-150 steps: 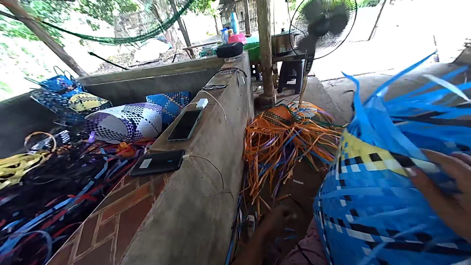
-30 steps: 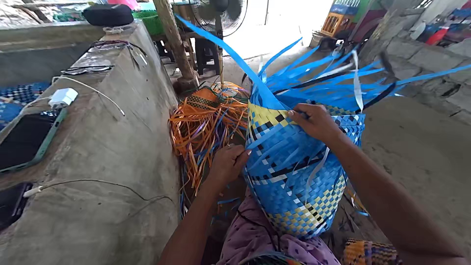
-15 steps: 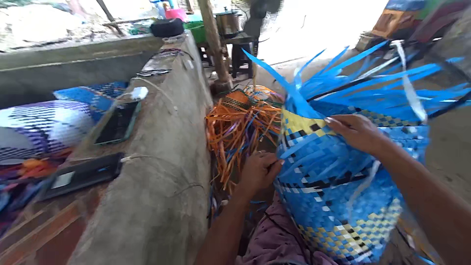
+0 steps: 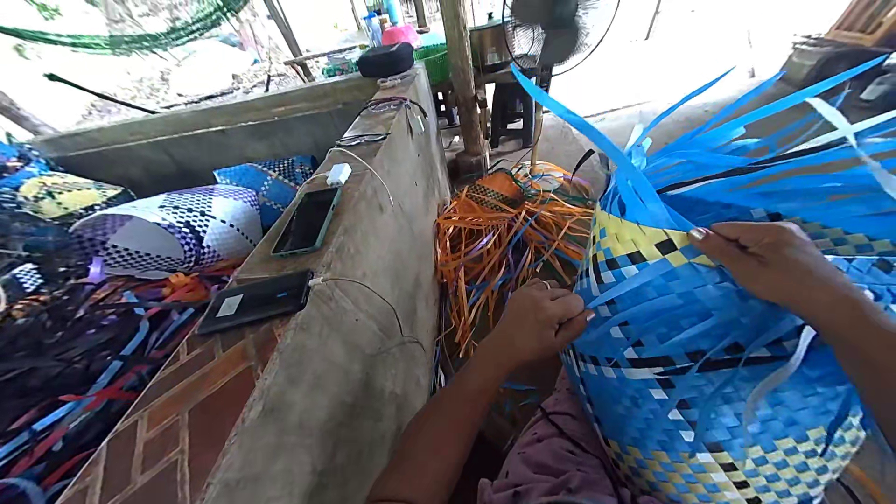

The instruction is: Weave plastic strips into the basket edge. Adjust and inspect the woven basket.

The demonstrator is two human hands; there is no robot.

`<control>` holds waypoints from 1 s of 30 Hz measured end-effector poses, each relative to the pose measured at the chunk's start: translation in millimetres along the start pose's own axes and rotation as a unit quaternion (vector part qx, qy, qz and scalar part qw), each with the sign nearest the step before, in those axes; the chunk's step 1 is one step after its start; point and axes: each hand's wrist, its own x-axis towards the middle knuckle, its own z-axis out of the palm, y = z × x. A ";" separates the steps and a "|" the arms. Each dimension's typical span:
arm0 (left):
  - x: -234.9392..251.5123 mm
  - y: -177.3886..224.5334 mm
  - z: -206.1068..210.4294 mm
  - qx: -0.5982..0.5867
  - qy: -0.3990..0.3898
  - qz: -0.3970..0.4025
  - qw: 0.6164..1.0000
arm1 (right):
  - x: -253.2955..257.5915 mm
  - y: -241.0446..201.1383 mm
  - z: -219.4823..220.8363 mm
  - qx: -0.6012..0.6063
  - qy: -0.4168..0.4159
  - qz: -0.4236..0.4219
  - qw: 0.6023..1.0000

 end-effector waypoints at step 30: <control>45.1 18.8 40.6 0.035 0.168 -0.062 0.983 | -2.0 -25.5 12.8 -0.057 0.047 -0.075 0.994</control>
